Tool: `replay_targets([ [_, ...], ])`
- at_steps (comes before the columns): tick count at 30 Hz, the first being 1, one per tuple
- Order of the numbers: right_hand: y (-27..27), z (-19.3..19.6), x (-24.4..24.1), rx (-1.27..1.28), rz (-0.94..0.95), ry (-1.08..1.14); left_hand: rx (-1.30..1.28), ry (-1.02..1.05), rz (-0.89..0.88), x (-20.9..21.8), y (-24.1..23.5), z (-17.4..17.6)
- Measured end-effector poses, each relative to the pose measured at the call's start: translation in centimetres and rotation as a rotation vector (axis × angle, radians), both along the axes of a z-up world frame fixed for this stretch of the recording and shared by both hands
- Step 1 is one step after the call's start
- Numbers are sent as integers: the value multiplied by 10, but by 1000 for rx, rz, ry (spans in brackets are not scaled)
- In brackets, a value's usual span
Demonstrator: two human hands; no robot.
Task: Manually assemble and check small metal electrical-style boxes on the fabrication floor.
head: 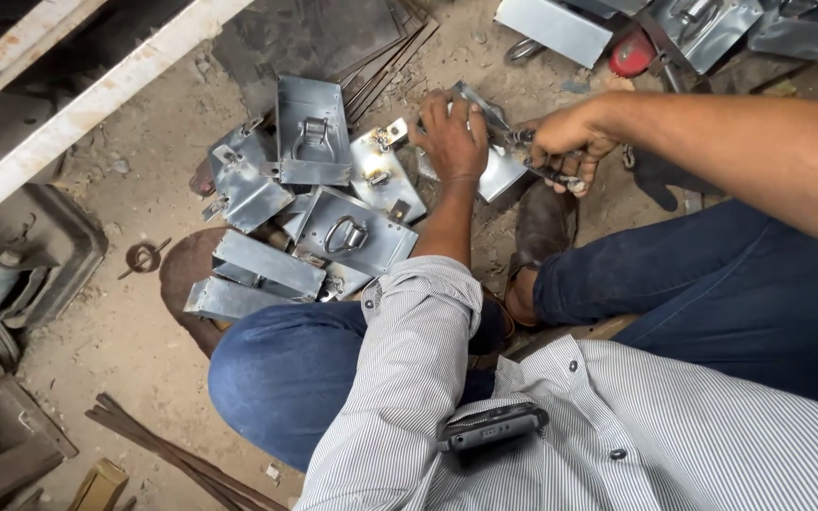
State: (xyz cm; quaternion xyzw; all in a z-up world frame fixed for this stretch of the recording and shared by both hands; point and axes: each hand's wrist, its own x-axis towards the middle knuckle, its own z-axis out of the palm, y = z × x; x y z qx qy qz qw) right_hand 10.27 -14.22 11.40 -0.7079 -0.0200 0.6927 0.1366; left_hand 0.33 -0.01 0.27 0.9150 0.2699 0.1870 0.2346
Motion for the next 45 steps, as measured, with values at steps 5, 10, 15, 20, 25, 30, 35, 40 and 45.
replay_targets([
  [5,-11,0,-23,53,-19,-102,-41,40,56,4,2,20],
  [10,-9,13,-33,117,-103,-175,-72,81,131,7,7,22],
  [15,2,7,-12,31,-46,-69,7,2,59,3,2,-10],
  [20,-1,-8,8,-33,30,21,18,-29,-4,1,2,-4],
  [25,-16,-21,-10,47,-10,-17,-2,-14,-21,2,4,3],
  [30,-19,3,-29,143,-91,-96,-95,82,112,11,9,16],
  [35,-13,7,-24,104,-140,-71,-54,23,72,4,3,5],
  [40,-13,-42,1,80,-153,-15,66,-57,-16,-1,5,-2],
  [45,-14,-56,4,42,-92,42,32,-34,-54,0,4,2],
])
